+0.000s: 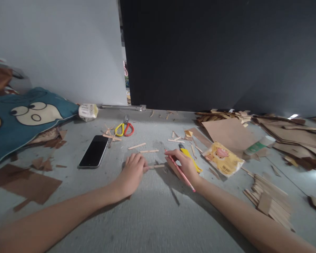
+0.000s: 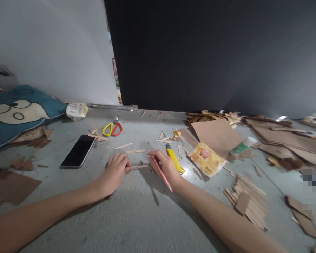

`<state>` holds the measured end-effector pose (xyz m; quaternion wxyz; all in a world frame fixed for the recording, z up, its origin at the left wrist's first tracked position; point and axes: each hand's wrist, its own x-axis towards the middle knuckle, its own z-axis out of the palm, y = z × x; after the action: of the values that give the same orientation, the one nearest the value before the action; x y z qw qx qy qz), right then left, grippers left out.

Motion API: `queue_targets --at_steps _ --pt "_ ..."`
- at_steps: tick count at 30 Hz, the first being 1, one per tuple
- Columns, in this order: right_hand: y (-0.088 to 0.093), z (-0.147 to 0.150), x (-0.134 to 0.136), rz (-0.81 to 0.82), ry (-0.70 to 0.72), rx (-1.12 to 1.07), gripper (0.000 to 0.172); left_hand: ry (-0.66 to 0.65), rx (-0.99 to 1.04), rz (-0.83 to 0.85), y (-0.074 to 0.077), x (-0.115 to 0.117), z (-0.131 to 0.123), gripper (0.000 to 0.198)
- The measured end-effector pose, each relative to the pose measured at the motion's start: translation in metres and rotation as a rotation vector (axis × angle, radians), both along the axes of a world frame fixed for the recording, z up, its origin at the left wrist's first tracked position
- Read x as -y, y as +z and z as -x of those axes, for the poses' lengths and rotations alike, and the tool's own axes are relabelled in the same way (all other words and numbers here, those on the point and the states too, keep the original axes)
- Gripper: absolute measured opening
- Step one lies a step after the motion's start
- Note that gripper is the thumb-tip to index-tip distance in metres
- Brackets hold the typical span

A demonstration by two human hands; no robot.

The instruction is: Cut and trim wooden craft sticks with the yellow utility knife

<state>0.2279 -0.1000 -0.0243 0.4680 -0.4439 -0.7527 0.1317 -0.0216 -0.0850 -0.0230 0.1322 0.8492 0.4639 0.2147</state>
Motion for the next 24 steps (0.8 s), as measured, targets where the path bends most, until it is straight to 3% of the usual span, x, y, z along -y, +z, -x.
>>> queue_targets --at_steps 4,9,13,24 --pt "-0.002 -0.002 -0.001 -0.11 0.031 0.062 0.021 0.013 0.252 0.17 0.002 -0.001 0.002 0.022" --pt "-0.004 -0.001 -0.003 -0.078 0.199 0.306 0.031 0.051 0.548 0.427 0.014 0.0 -0.001 0.029" --pt "-0.002 0.002 -0.004 -0.055 0.223 0.35 0.03 0.071 0.79 0.565 0.019 -0.008 -0.003 0.035" --pt "-0.004 0.002 -0.005 -0.053 0.233 0.329 0.028 0.107 0.926 0.628 0.022 -0.015 -0.005 0.032"
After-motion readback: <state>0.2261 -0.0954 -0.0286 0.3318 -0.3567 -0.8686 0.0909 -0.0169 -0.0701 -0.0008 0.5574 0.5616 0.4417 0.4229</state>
